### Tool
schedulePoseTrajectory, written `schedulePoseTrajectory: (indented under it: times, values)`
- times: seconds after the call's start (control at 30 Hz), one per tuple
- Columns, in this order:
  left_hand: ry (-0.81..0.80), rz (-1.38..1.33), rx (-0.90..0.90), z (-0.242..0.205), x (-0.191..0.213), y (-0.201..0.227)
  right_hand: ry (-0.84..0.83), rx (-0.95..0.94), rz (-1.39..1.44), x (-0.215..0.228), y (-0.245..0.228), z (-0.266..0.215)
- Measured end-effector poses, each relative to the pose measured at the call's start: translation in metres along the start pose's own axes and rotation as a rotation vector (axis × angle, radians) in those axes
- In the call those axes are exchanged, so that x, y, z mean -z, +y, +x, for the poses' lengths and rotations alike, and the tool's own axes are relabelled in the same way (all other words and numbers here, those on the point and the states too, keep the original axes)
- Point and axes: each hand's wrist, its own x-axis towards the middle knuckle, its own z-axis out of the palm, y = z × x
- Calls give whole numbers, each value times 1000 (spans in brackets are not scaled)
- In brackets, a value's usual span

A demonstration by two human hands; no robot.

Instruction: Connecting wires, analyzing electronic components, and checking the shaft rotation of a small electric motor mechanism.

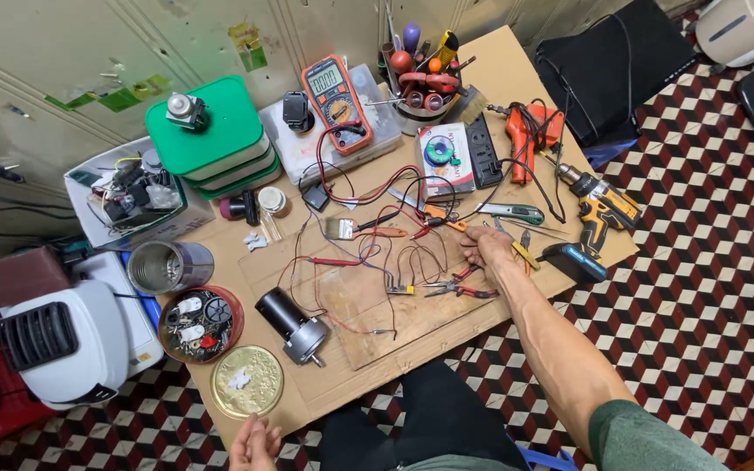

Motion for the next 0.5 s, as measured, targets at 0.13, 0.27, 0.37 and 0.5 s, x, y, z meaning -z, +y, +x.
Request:
schedulePoseTrajectory:
  times: [0.13, 0.27, 0.37, 0.5]
  values:
    - [-15, -72, 29, -11, 1, 0, -62, -11, 1, -6, -4, 5]
    - [-33, -69, 50, -32, -8, 19, -75, 37, 43, -1, 2, 16]
    - [-36, -61, 48, -44, -23, 34, -67, 41, 69, 13, 5, 15]
    - [-97, -68, 54, -55, -43, 45, -20, -42, 106, 58, 7, -18]
